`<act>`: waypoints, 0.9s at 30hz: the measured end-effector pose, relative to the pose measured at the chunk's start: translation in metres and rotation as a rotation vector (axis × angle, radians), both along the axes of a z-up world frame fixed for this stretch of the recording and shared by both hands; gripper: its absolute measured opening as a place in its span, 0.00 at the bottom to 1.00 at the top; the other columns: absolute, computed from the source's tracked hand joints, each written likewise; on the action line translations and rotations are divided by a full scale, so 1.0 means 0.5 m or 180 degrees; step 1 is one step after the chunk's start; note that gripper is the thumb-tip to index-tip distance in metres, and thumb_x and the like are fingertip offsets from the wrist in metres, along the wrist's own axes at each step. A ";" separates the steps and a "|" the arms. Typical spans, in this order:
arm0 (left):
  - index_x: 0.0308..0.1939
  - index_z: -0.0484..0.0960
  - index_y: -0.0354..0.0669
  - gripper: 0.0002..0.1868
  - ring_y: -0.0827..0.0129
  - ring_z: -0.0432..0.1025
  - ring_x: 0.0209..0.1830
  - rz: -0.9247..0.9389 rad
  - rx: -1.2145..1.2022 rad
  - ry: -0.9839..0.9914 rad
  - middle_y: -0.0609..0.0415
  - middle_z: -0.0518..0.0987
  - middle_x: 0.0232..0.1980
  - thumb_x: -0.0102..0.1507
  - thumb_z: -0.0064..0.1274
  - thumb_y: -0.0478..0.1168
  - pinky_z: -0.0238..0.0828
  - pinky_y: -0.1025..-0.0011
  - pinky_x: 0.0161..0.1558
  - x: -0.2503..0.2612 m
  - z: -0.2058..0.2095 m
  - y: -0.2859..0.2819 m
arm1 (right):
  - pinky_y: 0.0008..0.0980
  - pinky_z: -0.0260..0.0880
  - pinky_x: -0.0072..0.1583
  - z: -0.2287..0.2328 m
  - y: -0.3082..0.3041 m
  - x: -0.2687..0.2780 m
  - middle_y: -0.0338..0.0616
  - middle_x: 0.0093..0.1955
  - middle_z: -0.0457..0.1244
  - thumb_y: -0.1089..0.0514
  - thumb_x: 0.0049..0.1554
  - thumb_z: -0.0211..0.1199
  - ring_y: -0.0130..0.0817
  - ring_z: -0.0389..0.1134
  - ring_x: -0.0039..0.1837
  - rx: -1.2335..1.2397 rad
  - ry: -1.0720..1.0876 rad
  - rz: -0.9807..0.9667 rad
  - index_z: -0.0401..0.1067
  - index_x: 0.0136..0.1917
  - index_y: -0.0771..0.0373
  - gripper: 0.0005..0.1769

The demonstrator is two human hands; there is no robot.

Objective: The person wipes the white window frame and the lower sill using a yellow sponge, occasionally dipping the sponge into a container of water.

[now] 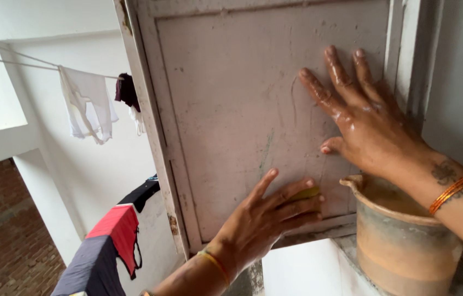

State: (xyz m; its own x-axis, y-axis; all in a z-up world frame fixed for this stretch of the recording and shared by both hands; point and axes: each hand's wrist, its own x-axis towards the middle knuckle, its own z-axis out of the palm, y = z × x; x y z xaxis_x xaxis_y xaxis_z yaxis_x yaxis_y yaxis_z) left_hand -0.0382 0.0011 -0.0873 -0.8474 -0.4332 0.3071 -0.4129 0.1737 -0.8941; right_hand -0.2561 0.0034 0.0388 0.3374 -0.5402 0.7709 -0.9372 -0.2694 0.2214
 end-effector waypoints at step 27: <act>0.77 0.58 0.71 0.43 0.61 0.38 0.82 -0.0810 0.0531 0.1513 0.68 0.46 0.83 0.59 0.49 0.37 0.16 0.25 0.69 0.064 0.027 -0.017 | 0.65 0.32 0.78 -0.009 0.006 -0.022 0.37 0.85 0.22 0.49 0.42 0.77 0.53 0.21 0.84 0.0042 -0.0009 0.0360 0.32 0.83 0.31 0.70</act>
State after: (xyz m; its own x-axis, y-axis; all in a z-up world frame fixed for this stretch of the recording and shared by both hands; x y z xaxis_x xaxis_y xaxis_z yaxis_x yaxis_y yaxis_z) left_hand -0.0060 -0.0075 -0.0738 -0.7167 -0.3087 0.6254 -0.6901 0.4434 -0.5719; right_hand -0.2673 0.0062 0.0342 0.3946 -0.5088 0.7651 -0.9013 -0.3764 0.2145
